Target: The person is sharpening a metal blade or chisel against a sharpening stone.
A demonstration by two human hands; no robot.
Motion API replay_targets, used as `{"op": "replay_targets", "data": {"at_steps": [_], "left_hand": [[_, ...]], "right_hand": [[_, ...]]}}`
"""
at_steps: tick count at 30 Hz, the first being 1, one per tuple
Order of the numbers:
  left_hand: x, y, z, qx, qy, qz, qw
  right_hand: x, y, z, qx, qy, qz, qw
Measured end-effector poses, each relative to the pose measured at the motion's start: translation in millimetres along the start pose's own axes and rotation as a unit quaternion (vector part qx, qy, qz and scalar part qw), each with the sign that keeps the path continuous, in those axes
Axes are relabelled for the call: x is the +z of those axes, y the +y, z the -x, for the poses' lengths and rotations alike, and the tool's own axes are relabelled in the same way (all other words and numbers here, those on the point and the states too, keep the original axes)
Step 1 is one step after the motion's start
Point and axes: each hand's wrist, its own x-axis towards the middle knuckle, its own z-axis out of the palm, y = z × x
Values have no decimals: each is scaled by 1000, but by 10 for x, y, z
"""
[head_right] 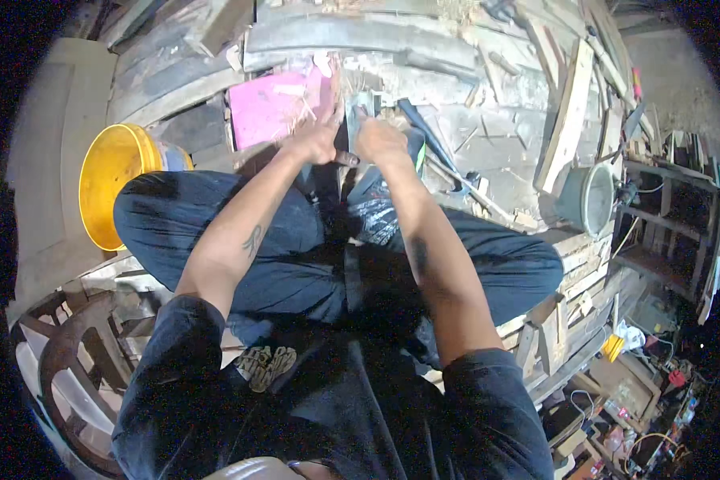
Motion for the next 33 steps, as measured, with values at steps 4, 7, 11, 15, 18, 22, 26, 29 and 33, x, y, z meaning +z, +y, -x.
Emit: {"op": "replay_targets", "data": {"at_steps": [4, 7, 11, 15, 18, 22, 26, 29, 33], "left_hand": [[-175, 46, 116, -9, 25, 28, 999], [-318, 77, 170, 20, 25, 39, 999], [-435, 265, 326, 57, 84, 191, 976], [-664, 597, 460, 98, 60, 266, 957], [-775, 768, 557, 177, 155, 256, 937], [-755, 753, 691, 122, 163, 316, 927], [-696, 665, 692, 62, 177, 333, 924], [-675, 662, 653, 73, 196, 330, 921], [-680, 709, 633, 52, 188, 299, 934]], "right_hand": [[-136, 155, -86, -103, 7, -21, 994], [-168, 340, 346, -62, 33, -279, 958], [-232, 459, 894, -24, 28, -538, 842], [-285, 456, 1110, -41, 39, -623, 781], [-288, 399, 1146, -26, 50, -628, 776], [-269, 293, 1163, -44, 45, -601, 797], [-241, 195, 1141, -61, 37, -579, 812], [-204, 165, 1094, -52, 59, -573, 816], [-148, 194, 1060, -48, 76, -585, 806]]}}
